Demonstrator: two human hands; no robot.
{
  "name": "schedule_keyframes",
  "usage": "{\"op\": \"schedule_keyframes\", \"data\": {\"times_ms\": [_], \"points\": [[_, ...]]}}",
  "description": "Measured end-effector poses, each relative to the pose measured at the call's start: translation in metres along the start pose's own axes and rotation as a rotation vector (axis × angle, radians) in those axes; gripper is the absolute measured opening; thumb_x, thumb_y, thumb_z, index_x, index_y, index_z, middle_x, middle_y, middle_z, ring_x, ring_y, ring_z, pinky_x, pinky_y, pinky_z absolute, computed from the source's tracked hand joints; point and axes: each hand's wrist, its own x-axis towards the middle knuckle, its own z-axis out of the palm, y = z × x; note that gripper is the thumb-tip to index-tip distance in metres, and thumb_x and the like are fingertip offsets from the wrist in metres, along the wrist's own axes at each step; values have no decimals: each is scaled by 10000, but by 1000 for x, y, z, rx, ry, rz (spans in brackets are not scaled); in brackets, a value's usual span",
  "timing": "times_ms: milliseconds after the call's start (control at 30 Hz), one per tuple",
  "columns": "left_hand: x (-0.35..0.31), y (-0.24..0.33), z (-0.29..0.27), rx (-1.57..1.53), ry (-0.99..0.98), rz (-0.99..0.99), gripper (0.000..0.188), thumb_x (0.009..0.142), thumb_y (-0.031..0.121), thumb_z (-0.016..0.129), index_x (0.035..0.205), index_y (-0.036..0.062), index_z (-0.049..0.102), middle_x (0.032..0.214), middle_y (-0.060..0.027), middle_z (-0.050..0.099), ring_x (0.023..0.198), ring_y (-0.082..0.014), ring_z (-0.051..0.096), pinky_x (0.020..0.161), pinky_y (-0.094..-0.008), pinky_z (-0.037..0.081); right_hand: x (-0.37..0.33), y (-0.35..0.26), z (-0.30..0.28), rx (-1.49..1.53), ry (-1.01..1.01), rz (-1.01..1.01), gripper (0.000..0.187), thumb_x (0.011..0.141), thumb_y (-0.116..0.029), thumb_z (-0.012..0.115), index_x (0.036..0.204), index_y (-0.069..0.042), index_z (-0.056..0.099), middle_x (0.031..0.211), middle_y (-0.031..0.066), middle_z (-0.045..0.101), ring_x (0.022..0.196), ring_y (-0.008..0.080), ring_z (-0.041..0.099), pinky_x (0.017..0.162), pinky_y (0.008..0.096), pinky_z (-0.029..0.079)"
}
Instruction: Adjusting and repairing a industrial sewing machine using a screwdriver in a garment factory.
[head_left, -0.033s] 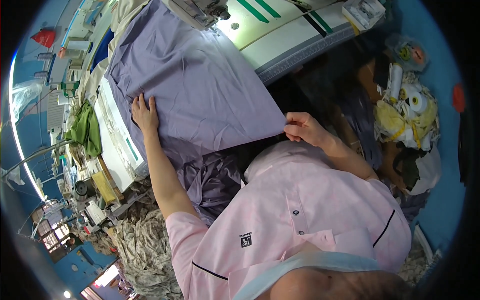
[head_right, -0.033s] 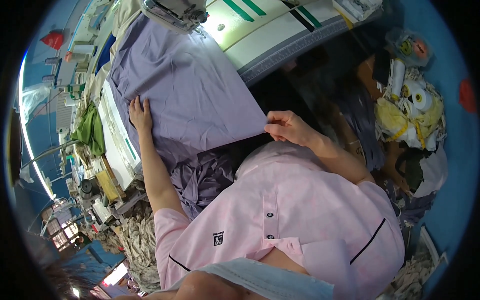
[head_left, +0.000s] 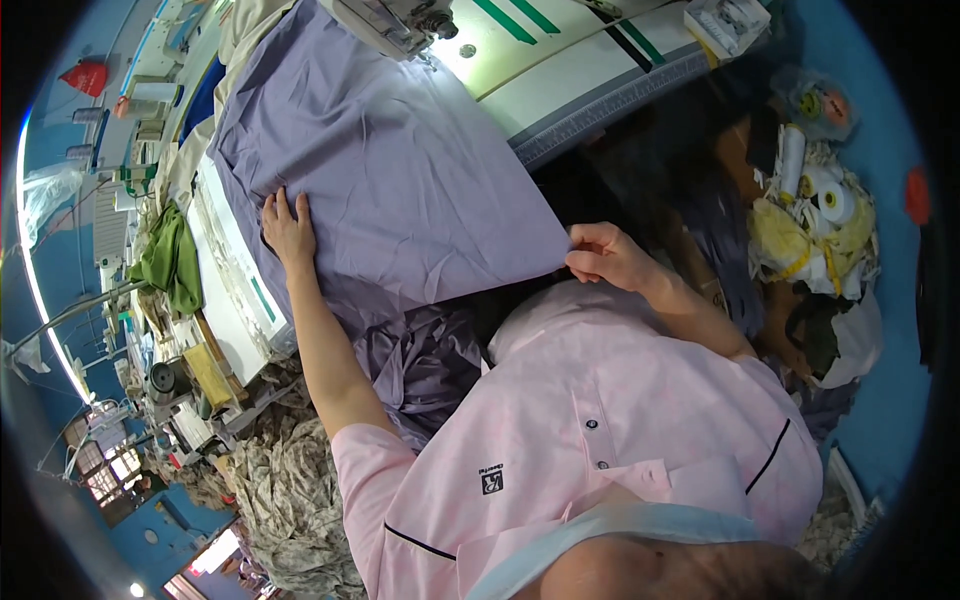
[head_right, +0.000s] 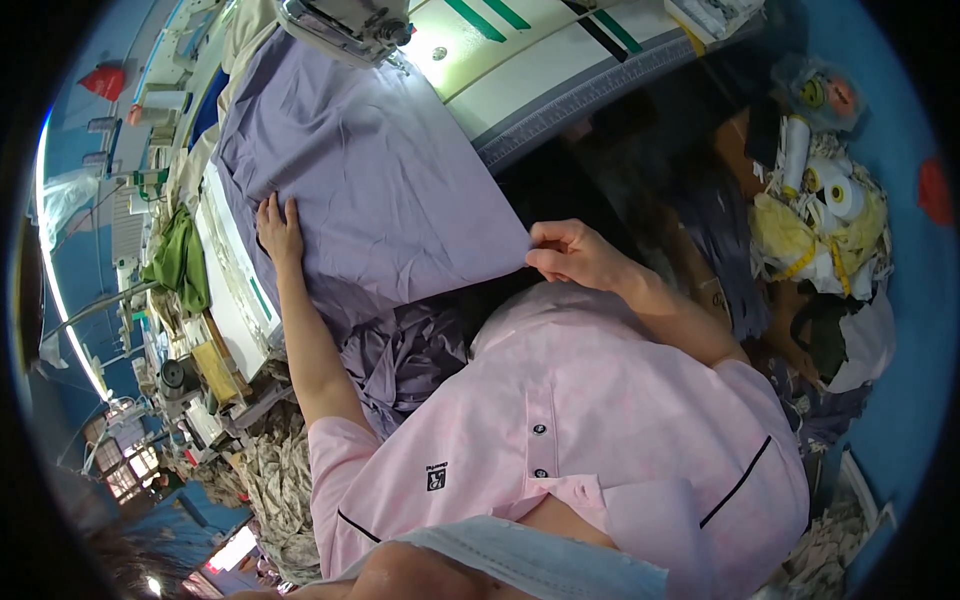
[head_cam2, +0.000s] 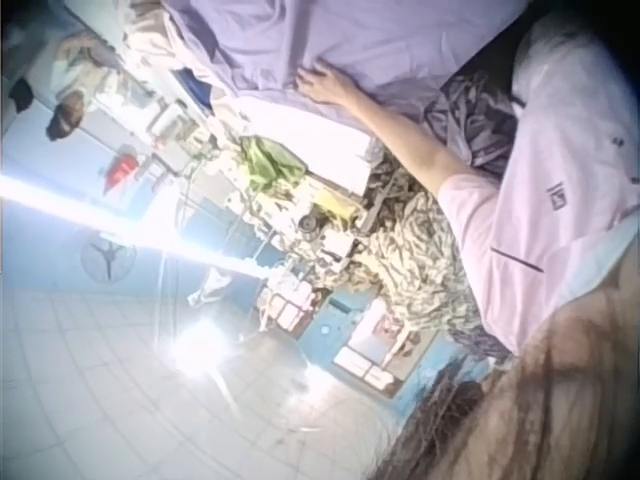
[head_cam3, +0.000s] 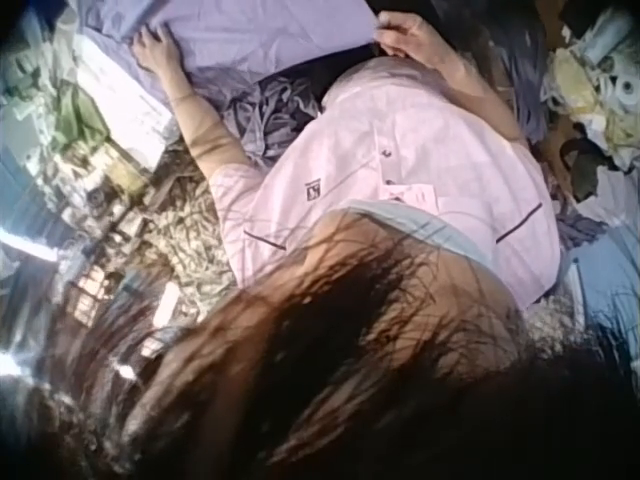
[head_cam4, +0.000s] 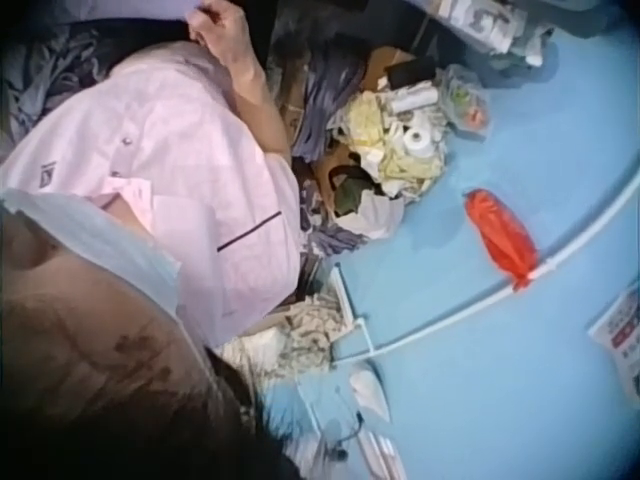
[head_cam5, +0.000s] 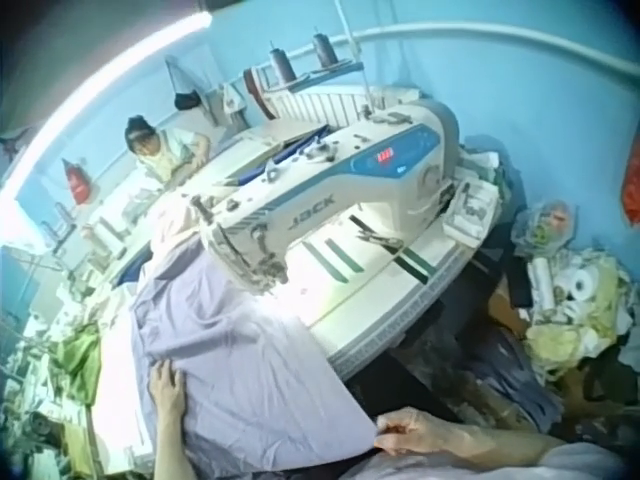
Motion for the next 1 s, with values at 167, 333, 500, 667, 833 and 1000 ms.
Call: {"op": "schedule_keyframes", "data": {"times_ms": [167,333,500,667,833,1000], "points": [[-3,-1,-1,23,22,33,533,898,451,452,1249,53,504,1279,-185,461,1190,-337,428,993,-407,328,-1,-4,-3,-463,16,-245,144,829,-110,626,745,-17,554,621,10,521,554,64,447,502,223,371],[-7,3,-8,28,16,33,517,900,422,469,1246,39,502,1282,-187,459,1186,-340,431,993,-408,329,0,18,-8,-507,108,-134,162,816,-123,654,760,-2,562,636,26,538,553,87,460,503,238,381],[-18,35,-27,66,46,-10,506,906,410,460,1259,49,490,1300,-177,447,1205,-350,412,985,-417,336,1,7,-5,-613,154,-173,163,806,-106,663,752,14,568,647,52,556,547,120,480,500,244,384],[-40,51,-22,8,-47,-77,513,915,431,437,1290,82,465,1349,-175,399,1258,-346,351,1025,-439,272,1,-1,-8,-610,102,-224,136,798,-80,661,757,20,579,651,68,572,543,133,500,498,248,388],[-34,55,-19,-6,-85,-116,516,924,449,407,1321,121,437,1387,-173,352,1306,-333,284,1054,-463,200,7,9,-22,-615,184,-91,134,800,-88,658,759,20,589,644,77,582,540,139,505,504,252,395],[-17,69,-23,-155,10,-28,449,897,312,520,1253,42,486,1316,-187,429,1239,-361,373,1020,-444,283,13,-53,-50,-954,2,-36,241,752,-111,696,964,-15,632,838,106,652,654,184,626,623,300,497]]}}
